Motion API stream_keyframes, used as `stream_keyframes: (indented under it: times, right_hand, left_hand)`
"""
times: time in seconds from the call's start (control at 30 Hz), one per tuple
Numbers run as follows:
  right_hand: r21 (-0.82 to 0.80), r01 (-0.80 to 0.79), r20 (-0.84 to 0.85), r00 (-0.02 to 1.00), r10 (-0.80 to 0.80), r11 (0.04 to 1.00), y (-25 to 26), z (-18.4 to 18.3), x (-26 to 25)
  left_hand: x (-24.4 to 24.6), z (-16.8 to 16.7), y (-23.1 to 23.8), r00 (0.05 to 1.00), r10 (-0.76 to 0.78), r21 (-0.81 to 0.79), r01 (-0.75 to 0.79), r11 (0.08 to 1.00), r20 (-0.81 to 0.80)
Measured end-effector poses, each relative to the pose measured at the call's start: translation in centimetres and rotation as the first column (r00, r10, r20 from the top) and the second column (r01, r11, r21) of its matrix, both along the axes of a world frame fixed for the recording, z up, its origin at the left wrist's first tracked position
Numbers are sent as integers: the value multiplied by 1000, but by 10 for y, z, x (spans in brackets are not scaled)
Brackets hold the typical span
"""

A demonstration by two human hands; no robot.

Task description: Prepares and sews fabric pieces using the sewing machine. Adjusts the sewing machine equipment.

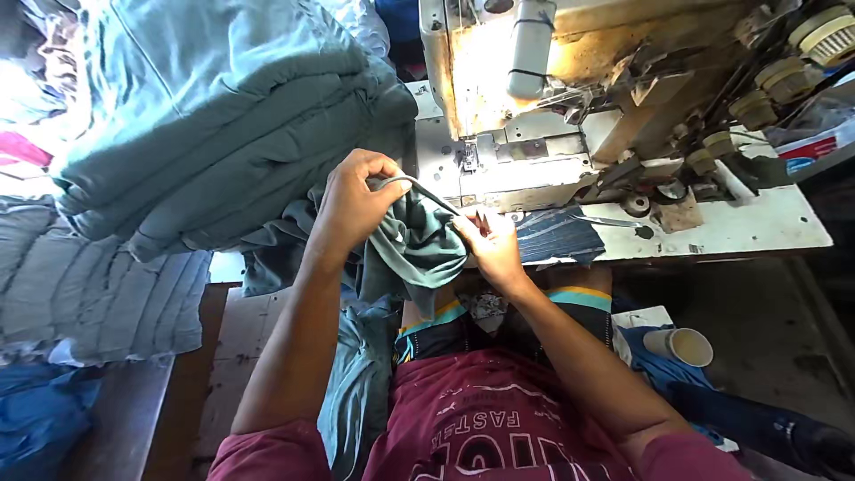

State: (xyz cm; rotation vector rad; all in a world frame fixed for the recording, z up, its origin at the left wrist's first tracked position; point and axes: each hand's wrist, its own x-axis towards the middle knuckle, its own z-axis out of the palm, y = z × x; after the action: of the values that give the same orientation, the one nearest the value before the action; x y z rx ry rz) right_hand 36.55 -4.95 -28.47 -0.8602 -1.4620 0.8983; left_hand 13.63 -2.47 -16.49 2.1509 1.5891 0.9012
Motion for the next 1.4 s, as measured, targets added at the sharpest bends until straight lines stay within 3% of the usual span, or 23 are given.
stream_keyframes:
  times: [0.1, 0.17, 0.23, 0.3, 0.43, 0.6, 0.87, 1.13, 1.4]
  right_hand:
    - [-282, -170, -287, 954, 86, 944, -6, 7, 4]
    - [-398, -239, -370, 925, 84, 886, -9, 15, 10]
    - [-460, -253, -371, 926, 75, 851, -11, 19, 17]
    - [-478, -243, -347, 935, 73, 844, -12, 17, 23]
    - [-415, -176, -236, 968, 81, 893, -13, 3, 26]
    - [-204, 46, -5, 999, -49, 978, -4, -4, 26]
    - [-159, -36, -120, 993, 17, 987, 9, 9, 35]
    - [-209, 115, -113, 984, -140, 971, 32, 16, 34]
    - [-173, 108, -165, 977, -137, 979, 17, 15, 32]
  left_hand:
    - [18, -11, -5, 976, -11, -6, 12, 1000, 220]
    - [30, -21, -5, 948, -41, 30, 34, 999, 316]
    - [38, -28, -2, 948, -83, 102, 54, 993, 307]
    - [41, -32, 5, 975, -110, 181, 74, 981, 196]
    - [41, -35, 32, 988, -155, 292, 156, 944, -27]
    - [46, -49, 68, 986, -122, 251, 148, 957, -117]
    - [55, -45, 95, 989, -92, 180, 113, 977, -117]
    - [73, -47, 143, 983, -23, 81, 38, 996, -183]
    - [71, -51, 144, 997, -72, 43, 72, 996, -5]
